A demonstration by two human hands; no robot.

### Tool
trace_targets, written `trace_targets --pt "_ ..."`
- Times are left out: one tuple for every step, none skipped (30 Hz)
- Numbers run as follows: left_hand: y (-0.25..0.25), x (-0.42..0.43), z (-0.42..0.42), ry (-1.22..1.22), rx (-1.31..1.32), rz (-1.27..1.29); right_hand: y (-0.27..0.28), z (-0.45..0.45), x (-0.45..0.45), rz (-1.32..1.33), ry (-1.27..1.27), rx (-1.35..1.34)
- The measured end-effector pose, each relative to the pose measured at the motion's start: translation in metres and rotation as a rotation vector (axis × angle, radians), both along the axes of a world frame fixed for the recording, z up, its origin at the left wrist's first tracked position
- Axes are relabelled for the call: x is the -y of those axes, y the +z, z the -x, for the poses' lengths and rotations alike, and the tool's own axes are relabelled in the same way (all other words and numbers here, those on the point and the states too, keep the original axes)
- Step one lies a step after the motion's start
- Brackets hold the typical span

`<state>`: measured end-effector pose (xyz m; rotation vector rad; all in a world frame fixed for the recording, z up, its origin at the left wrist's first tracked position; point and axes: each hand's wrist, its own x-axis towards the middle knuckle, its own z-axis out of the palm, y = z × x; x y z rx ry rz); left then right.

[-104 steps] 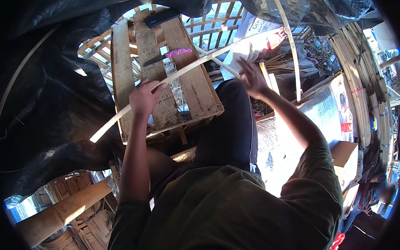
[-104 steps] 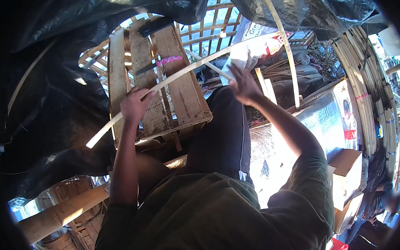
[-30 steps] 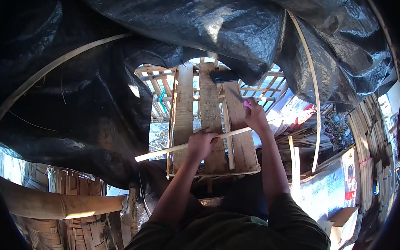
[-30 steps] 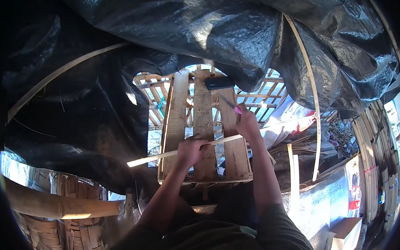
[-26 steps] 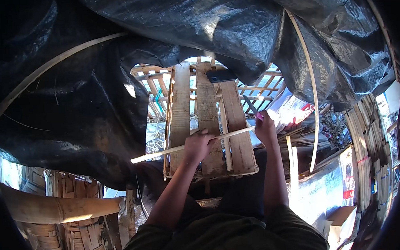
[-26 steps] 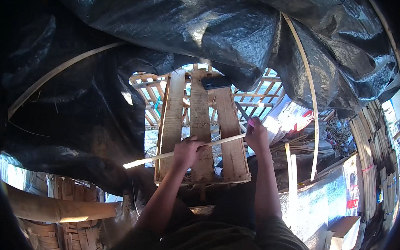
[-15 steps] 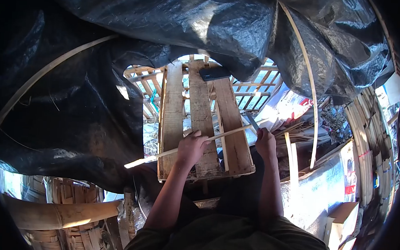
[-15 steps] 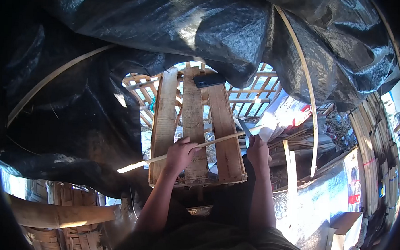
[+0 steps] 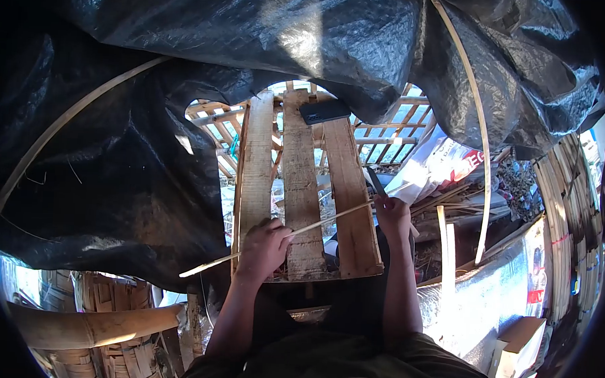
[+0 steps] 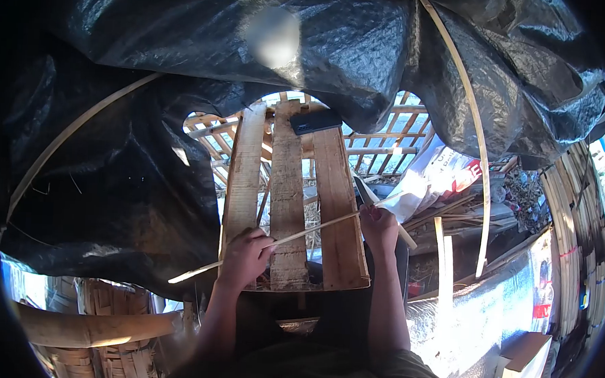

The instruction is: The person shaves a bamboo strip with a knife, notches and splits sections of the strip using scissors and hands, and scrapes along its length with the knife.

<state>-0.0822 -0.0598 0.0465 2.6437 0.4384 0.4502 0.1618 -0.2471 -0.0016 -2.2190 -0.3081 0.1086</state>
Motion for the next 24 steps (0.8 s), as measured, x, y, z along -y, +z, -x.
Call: trace_targets --pt "0.004 0.000 0.003 0.031 -0.027 -0.012 -0.005 -0.003 0.000 0.012 -0.002 0.019" --pt "0.005 0.001 0.005 0.026 -0.035 -0.011 -0.003 -0.004 -0.002 0.026 -0.007 0.040" --pt "0.005 0.002 0.007 0.049 -0.044 0.045 0.000 -0.004 -0.002 0.025 -0.012 0.032" --pt "0.004 0.003 0.007 0.072 -0.052 0.101 0.005 -0.004 -0.001 0.031 0.001 0.002" --pt "0.003 0.005 0.006 0.067 -0.060 0.101 0.010 -0.003 -0.002 0.037 0.015 -0.028" --pt "0.000 0.007 0.003 0.070 -0.003 0.068 0.007 -0.006 -0.002 0.113 0.006 0.020" --pt "-0.004 0.007 0.002 0.072 0.048 0.033 0.000 -0.009 0.000 -0.009 0.053 0.102" --pt "-0.016 0.002 0.002 0.070 0.073 0.018 -0.009 -0.015 0.005 -0.043 0.070 0.110" --pt "-0.019 0.001 0.003 0.058 0.040 0.014 -0.016 -0.021 0.005 -0.079 0.083 0.117" --pt "-0.021 0.000 -0.002 0.103 0.052 -0.022 -0.002 -0.020 0.003 -0.068 0.096 0.049" --pt "-0.024 0.004 -0.004 0.145 0.063 -0.047 0.012 -0.019 0.009 -0.046 0.107 -0.018" --pt "-0.025 0.003 -0.006 0.165 0.050 -0.081 -0.001 -0.027 0.013 0.075 0.127 0.147" --pt "-0.025 0.005 -0.007 0.205 0.060 -0.054 -0.012 -0.034 0.019 0.158 0.134 0.111" --pt "-0.025 0.005 -0.007 0.210 0.017 -0.045 -0.014 -0.033 0.020 0.175 0.172 0.165" --pt "-0.024 0.004 -0.008 0.219 -0.021 -0.042 -0.016 -0.034 0.018 0.188 0.215 0.224" --pt "-0.024 0.004 -0.009 0.212 -0.018 -0.034 -0.036 -0.039 0.016 0.173 0.138 0.238" --pt "-0.024 0.004 -0.009 0.221 -0.024 -0.040 -0.035 -0.037 0.014 0.168 0.135 0.233" --pt "-0.025 0.004 -0.008 0.233 -0.029 -0.046 -0.036 -0.034 0.014 0.177 0.155 0.278" --pt "-0.028 0.004 -0.008 0.235 -0.020 -0.047 -0.037 -0.033 0.012 0.183 0.176 0.326" --pt "-0.032 0.003 -0.007 0.244 -0.022 -0.046 -0.048 -0.032 0.010 0.417 0.290 0.572" --pt "-0.032 0.002 -0.008 0.251 -0.024 -0.045 -0.064 -0.031 0.009 0.655 0.398 0.816" --pt "-0.030 0.002 -0.008 0.251 -0.014 -0.045 -0.077 -0.030 -0.001 0.522 0.462 0.601" --pt "-0.028 0.003 -0.008 0.247 -0.031 -0.038 -0.048 -0.007 -0.005 0.605 0.593 0.669" --pt "-0.026 0.003 -0.008 0.242 -0.048 -0.029 -0.031 0.003 -0.009 0.451 0.475 0.474"
